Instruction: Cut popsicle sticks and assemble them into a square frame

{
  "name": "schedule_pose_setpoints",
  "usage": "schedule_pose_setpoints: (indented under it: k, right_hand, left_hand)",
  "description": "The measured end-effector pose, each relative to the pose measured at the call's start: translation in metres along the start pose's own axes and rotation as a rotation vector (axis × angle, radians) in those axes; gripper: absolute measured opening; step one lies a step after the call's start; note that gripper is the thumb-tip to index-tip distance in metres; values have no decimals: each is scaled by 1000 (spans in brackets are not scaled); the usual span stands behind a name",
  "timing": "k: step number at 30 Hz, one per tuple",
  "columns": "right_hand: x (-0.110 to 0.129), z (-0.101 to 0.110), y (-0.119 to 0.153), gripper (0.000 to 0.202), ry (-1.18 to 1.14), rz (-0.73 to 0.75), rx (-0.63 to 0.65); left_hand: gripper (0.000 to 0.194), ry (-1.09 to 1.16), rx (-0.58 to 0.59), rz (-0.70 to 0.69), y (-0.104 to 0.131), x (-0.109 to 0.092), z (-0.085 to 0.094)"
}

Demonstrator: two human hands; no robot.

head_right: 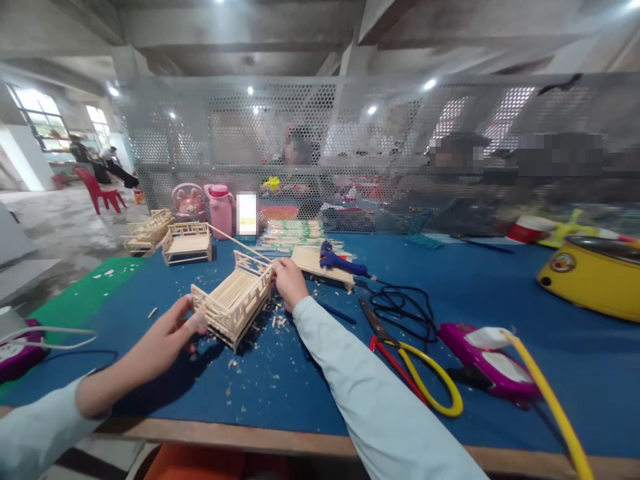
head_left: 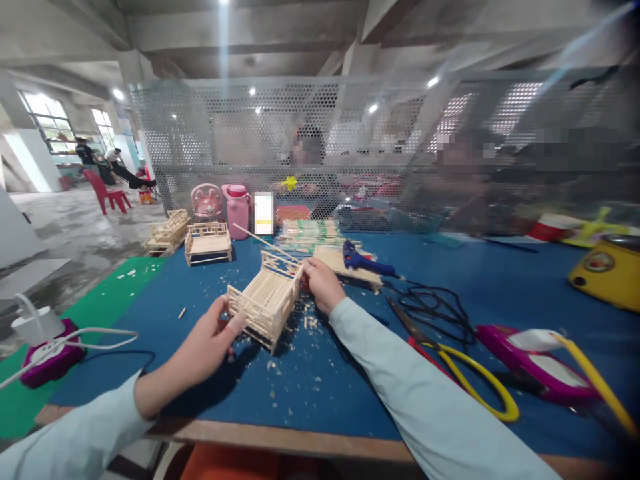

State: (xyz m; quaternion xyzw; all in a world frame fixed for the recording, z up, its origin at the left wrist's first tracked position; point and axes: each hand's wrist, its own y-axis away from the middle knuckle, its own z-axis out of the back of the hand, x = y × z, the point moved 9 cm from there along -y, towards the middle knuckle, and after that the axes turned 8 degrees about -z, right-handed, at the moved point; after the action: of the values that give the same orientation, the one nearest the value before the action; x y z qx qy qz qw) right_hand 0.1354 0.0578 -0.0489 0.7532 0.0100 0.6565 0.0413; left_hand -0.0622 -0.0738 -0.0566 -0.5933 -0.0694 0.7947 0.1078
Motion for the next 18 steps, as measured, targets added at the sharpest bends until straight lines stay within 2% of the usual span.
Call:
schedule_pose_setpoints:
  k: [2, 5, 7, 11, 13, 16, 18]
  right_hand:
    - [8, -1, 4, 13, -6, 23, 6]
    - [21, -3, 7, 11, -87, 56, 44]
    - [24, -6, 8, 11, -178, 55, 76]
    - [9, -8, 4, 8, -262, -42, 37]
    - [-1, -7, 2, 9, -252, -79, 7]
    - [-11, -5, 0, 12, -219, -121, -11]
    - [-13, -4, 0, 14, -194, -142, -8]
  left_hand:
    - [36, -21, -55, -79, -14, -7, 4]
    - [31, -76, -174, -213, -52, -24, 28]
    - [33, 11, -120, -202, -81, -24, 35]
    - [38, 194, 10, -116, -121, -1, 33]
    - [40, 200, 8, -47, -131, 17, 30]
    - [44, 94, -58, 49, -135, 39, 36]
    - [47, 42, -89, 84, -126, 46, 45]
